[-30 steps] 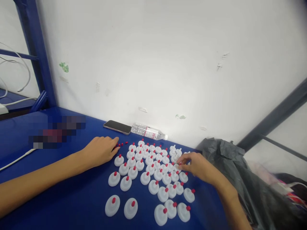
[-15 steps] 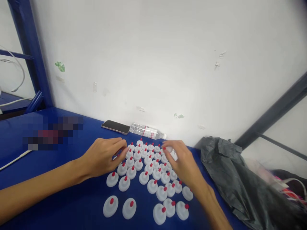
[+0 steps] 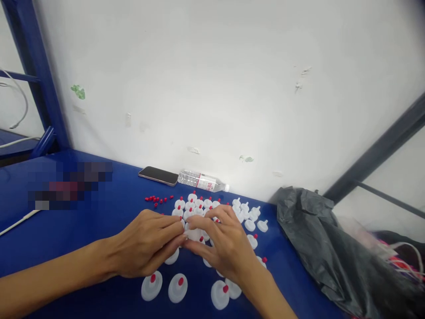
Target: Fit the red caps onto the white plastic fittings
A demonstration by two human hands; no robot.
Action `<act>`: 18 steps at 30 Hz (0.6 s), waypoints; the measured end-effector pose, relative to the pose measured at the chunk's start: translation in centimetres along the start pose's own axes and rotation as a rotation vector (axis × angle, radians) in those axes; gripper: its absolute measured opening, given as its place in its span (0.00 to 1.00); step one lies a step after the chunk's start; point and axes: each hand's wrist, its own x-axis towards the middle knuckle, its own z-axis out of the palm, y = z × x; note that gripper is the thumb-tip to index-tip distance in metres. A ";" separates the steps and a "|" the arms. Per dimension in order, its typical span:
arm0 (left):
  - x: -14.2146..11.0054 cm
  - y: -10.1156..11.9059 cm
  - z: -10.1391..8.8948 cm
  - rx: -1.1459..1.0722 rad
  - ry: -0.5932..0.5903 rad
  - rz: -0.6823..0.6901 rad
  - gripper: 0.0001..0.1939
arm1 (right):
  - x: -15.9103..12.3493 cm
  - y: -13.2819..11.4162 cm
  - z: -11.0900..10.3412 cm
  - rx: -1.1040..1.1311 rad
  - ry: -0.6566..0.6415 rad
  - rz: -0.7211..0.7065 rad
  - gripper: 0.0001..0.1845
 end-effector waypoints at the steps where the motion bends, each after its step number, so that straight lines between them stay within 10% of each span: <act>1: 0.0 0.1 -0.1 -0.061 0.040 -0.029 0.12 | -0.3 0.8 -0.1 -0.024 -0.013 0.001 0.05; 8: 0.0 -2.3 -1.4 0.009 0.190 -0.238 0.15 | -4.2 8.9 -3.1 -0.159 -0.084 0.419 0.04; 18: -0.5 -6.9 -0.4 0.315 -0.452 -0.582 0.15 | -5.1 10.8 -5.5 0.001 -0.493 0.753 0.13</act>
